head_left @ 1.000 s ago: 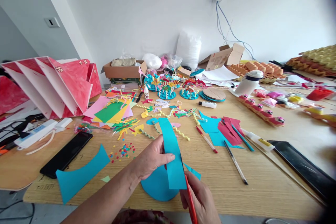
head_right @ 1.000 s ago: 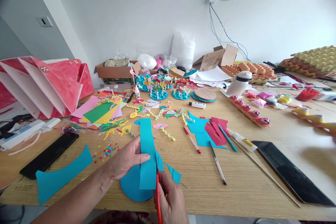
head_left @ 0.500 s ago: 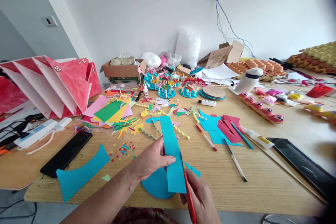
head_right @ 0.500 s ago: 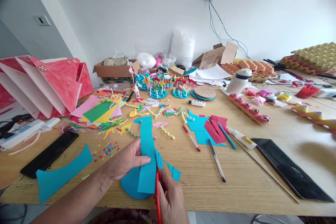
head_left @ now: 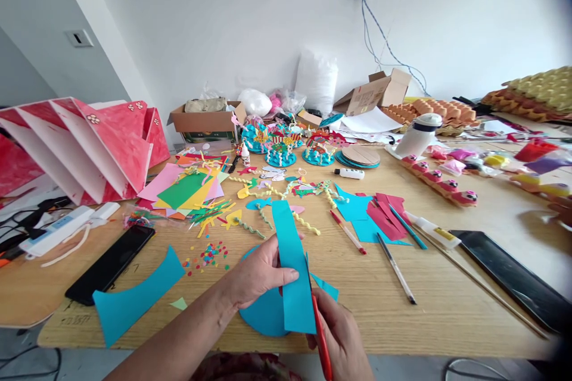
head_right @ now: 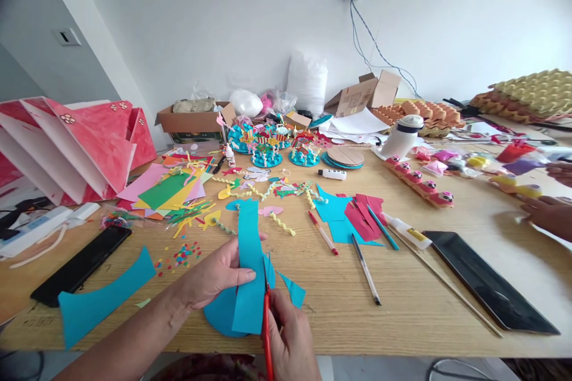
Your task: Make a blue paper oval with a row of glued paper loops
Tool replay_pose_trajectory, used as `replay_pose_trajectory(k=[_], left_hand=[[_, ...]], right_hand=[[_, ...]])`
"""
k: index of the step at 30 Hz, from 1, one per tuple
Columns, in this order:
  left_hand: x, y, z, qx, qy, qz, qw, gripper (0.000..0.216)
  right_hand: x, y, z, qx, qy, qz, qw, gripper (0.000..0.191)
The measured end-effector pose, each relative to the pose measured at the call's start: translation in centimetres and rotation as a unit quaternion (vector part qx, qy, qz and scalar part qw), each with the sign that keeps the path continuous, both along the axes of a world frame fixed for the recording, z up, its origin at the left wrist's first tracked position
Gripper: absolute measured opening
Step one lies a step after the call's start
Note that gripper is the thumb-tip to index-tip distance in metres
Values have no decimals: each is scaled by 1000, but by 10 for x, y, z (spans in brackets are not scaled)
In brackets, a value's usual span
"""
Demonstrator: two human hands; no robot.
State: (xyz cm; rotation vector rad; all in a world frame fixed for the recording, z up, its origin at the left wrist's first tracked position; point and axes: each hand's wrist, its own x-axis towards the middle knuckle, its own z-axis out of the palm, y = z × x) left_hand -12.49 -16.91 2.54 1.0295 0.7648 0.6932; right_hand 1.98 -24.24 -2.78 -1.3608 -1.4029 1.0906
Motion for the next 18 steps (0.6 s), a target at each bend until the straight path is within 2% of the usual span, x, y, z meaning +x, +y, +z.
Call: replay_pose_trajectory(k=[11, 15, 18], left_hand=[[3, -3, 2, 6, 21, -13, 1000, 60], [5, -4, 0, 6, 10, -11, 1000, 57], [6, -5, 1, 8, -4, 1, 1000, 58]], right_hand=[[1, -4, 4, 15, 20, -28, 999, 40], [1, -5, 3, -9, 20, -38, 999, 43], [2, -6, 5, -39, 58, -17, 997, 46]])
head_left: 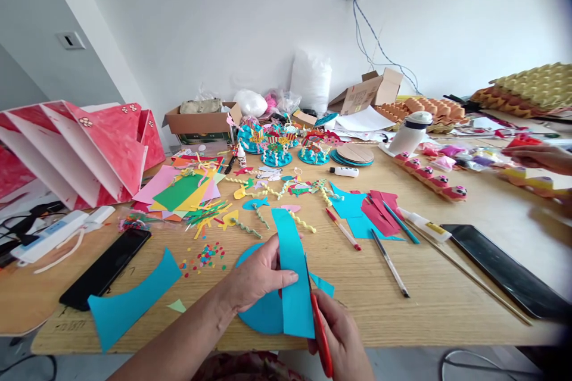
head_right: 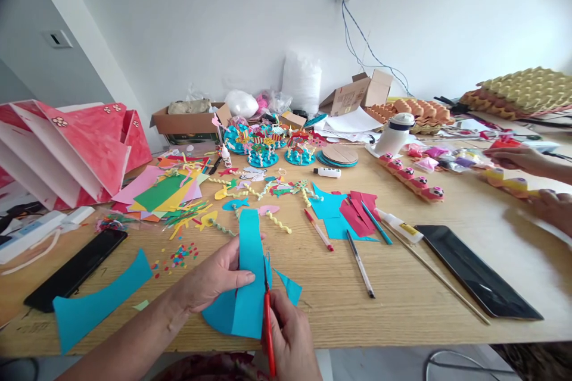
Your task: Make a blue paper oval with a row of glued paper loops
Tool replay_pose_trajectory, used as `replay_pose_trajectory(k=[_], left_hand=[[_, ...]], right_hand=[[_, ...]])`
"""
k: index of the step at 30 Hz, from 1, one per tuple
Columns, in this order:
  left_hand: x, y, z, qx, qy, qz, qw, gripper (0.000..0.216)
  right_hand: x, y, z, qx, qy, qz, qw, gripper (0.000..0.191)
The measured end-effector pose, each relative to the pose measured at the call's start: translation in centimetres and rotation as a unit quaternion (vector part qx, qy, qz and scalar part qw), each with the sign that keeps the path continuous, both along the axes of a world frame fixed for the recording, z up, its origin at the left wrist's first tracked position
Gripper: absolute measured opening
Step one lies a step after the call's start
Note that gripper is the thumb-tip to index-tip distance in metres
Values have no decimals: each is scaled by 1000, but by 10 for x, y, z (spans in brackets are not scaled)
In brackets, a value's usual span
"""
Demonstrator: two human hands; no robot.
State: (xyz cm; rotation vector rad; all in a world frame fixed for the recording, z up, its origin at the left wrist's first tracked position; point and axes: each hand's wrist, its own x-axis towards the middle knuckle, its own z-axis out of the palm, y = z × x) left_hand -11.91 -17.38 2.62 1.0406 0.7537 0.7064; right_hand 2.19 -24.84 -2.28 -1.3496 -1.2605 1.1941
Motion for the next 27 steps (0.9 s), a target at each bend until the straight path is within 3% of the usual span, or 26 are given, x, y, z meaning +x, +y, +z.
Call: replay_pose_trajectory(k=[7, 11, 19, 27], left_hand=[[-6, 3, 3, 27, -47, 53, 997, 61], [-5, 3, 1, 68, -32, 95, 993, 59], [1, 0, -10, 93, -20, 96, 991, 51], [-11, 18, 4, 118, -3, 210, 971, 23]], right_hand=[[5, -8, 5, -77, 128, -3, 989, 46], [6, -5, 2, -57, 182, 8, 982, 44], [-4, 10, 0, -52, 203, -94, 973, 40], [-4, 14, -13, -61, 149, -87, 983, 43]])
